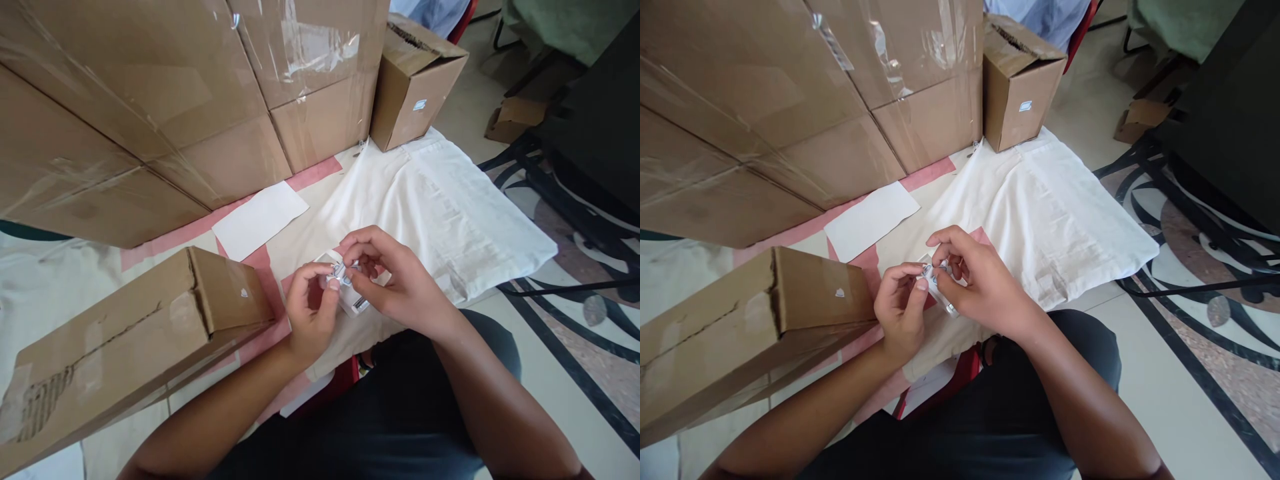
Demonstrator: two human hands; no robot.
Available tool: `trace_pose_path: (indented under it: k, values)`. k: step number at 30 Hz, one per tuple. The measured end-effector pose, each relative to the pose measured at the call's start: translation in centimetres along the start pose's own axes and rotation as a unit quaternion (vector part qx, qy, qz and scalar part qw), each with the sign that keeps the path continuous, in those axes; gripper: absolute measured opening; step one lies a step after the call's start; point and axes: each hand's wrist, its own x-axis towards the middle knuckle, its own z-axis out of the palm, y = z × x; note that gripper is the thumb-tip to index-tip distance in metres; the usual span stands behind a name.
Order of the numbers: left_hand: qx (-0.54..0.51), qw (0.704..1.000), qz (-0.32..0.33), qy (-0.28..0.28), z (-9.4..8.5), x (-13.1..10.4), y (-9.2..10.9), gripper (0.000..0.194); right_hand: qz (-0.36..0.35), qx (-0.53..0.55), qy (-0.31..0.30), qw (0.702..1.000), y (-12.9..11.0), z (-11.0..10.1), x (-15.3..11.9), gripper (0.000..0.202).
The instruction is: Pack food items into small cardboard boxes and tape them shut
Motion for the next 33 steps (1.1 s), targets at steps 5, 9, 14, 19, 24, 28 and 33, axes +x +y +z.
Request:
trace_pose_path:
  k: [5,9,14,19,24,28,33]
  values:
    - [-0.040,0.999,0.007,-0.004,0.04,0.03,-0.12,0.005,-0.003,0.004,0.004,1.000,-0.07,-0.01,-0.03,0.027]
    - [-0.065,0.998,0.011,-0.023,-0.09,-0.02,-0.30,0.007,-0.001,0.021,0.005,1.000,0.01,0.00,0.00,0.028]
    - [-0.044,0.999,0.015,-0.019,0.02,0.11,-0.16,0.002,0.012,0.029,0.000,0.999,-0.09,-0.16,0.00,0.028]
    - [-0.015,1.000,0.026,-0.010,0.16,0.10,-0.14,0.014,0.039,0.038,-0.004,0.998,-0.19,-0.36,0.09,0.025]
    - [-0.013,1.000,0.025,-0.009,0.24,-0.01,-0.45,0.018,0.050,0.046,-0.011,0.998,-0.07,-0.38,0.18,0.024]
    - [-0.022,0.999,0.022,-0.007,0.26,0.02,-0.49,0.015,0.054,0.036,-0.012,0.998,0.09,-0.39,0.19,0.023]
    - [-0.027,0.999,0.022,-0.011,0.23,0.06,-0.49,0.015,0.054,0.022,-0.020,0.998,0.25,-0.46,0.10,0.024]
